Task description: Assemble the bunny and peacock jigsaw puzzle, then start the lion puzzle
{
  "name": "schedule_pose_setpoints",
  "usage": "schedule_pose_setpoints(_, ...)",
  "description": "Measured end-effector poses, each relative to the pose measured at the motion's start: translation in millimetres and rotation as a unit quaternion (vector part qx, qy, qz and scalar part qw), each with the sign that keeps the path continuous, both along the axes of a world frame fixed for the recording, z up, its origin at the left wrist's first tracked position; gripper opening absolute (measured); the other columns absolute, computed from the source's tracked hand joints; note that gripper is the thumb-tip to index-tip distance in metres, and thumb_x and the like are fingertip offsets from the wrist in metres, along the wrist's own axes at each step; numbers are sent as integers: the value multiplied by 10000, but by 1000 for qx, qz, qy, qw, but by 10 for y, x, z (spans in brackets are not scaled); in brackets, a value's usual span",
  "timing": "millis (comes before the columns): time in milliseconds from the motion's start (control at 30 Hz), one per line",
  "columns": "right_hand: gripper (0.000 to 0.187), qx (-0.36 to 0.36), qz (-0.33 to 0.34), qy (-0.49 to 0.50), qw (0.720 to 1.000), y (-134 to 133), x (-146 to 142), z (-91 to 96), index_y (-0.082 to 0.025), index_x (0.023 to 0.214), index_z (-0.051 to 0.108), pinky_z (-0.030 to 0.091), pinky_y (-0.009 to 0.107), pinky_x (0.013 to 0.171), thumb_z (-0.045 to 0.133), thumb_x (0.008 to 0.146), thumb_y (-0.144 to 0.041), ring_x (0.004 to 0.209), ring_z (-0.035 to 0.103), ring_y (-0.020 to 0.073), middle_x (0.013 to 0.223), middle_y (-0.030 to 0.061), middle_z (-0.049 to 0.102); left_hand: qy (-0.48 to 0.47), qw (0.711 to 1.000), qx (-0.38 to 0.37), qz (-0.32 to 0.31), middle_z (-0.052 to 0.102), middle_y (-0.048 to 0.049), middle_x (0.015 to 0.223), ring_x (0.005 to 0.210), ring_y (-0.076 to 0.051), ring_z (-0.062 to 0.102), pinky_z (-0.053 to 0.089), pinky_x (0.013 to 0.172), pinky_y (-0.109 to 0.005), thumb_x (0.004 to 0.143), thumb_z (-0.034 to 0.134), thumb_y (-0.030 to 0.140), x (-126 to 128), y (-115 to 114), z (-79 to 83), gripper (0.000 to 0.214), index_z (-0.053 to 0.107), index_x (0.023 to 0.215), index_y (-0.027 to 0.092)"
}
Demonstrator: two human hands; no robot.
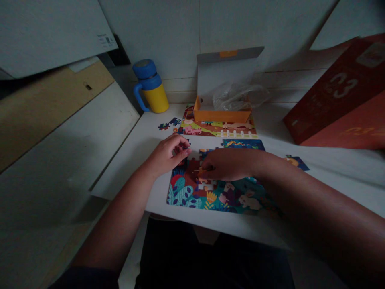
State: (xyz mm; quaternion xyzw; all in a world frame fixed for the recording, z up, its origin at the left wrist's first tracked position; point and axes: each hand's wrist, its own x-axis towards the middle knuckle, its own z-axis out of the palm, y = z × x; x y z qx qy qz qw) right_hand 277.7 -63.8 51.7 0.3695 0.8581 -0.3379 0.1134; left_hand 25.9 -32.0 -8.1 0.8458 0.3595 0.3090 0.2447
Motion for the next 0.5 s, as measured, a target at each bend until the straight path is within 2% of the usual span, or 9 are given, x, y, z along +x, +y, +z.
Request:
schedule_pose_setpoints(267,197,19,20,-15,999,9,69,16,-241,1007,817,338,306,598,722,983,-412,637,599,154,796,7,749,55,998,6,-13,676,-19,923,801,-150,652,512,758,-304,1048,690,294,2,19,-1,109,688,987,204)
schedule_pose_setpoints(400,245,55,-1,-9,998,-23,25,8,-276,1156,826,367,299,626,768,944,-386,737,665,178,951,38,800,72,997,1,-11,676,-10,879,773,-147,642,491,732,-299,1040,699,294,-2,28,-29,124,687,954,205)
schedule_pose_setpoints(500,275,77,-11,-19,997,-55,-11,23,-264,1182,833,384,308,634,783,924,-344,773,692,199,1002,64,816,80,997,1,-11,680,-10,871,768,-148,637,484,727,-299,1036,704,293,-6,38,-53,126,687,944,208)
